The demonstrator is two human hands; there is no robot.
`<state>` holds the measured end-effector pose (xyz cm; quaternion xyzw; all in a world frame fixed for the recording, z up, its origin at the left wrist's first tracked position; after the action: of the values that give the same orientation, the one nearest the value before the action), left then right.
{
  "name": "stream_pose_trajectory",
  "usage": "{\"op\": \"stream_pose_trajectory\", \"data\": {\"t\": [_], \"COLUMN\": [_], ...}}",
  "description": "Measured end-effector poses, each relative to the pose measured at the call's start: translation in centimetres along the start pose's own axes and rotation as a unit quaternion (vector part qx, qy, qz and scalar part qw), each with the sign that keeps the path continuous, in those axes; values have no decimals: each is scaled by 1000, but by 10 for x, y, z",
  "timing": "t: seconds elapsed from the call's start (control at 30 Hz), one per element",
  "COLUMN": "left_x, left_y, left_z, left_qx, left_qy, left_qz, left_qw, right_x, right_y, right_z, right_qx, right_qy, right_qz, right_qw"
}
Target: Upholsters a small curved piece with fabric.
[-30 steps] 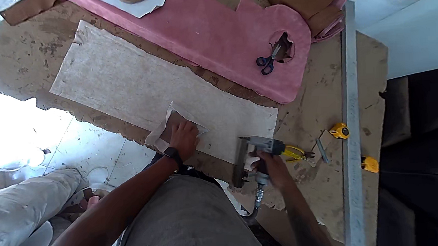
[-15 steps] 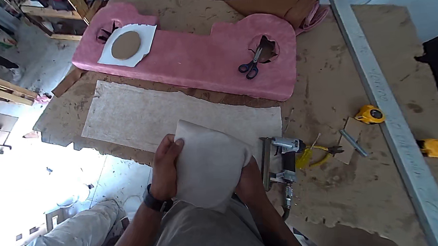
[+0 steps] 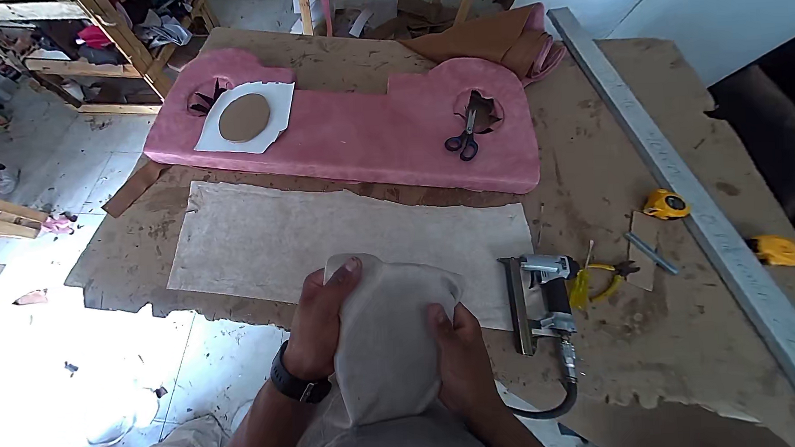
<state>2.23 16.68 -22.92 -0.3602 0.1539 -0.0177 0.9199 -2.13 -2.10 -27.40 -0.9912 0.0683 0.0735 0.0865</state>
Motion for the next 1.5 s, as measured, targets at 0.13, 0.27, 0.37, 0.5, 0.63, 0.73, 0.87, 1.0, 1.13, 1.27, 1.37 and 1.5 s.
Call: {"op": "stream_pose_trajectory", "data": {"t": [0.13, 0.27, 0.37, 0.5, 0.63, 0.73, 0.87, 1.0, 1.13, 1.27, 1.37, 1.5], "left_x": [3, 5, 5, 19, 48, 96, 146, 157, 159, 162, 161, 160], "left_y": [9, 19, 9, 3, -3, 12, 37, 71, 77, 81, 83, 83], "left_z": [-3, -17, -19, -32, -70, -91, -117, -162, -211, -225, -226, -226], "left_qx": [-2, -43, -98, -69, 107, 219, 411, 590, 689, 721, 706, 712], "left_qy": [1, 48, 91, 72, -14, -56, -104, -161, -139, -151, -174, -194], "left_qz": [-19, -27, -58, -63, -31, -33, -90, -204, -310, -311, -313, -322], "left_qw": [1000, 998, 989, 993, 994, 974, 901, 765, 640, 600, 611, 593], "right_x": [-7, -9, 1, 33, 73, 97, 107, 98, 67, 43, 43, 71], "right_y": [-9, -10, -11, -9, -24, -38, -28, 14, 88, 178, 264, 309], "right_z": [2, 5, 4, 10, 38, 49, 55, 106, 152, 115, 80, 87], "right_qx": [38, 52, 47, -163, -149, 3, 134, 177, 50, -284, -531, -633], "right_qy": [36, 31, 28, 9, -27, -113, -135, -170, -286, -177, -126, -170], "right_qz": [6, 6, 27, 94, 78, 35, -12, -42, -40, 72, 223, 254], "right_qw": [999, 998, 998, 982, 985, 993, 982, 968, 956, 940, 808, 711]}}
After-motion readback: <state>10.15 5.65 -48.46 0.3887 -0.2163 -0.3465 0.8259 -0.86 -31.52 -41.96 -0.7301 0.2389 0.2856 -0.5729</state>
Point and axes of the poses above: each hand's wrist, its own x-axis towards the middle knuckle, its own y-axis out of the back of the hand, z = x × y, the point moved 3 cm from there along x, towards the middle knuckle, and after that the axes turned 12 degrees about -x, right-handed, at the moved point
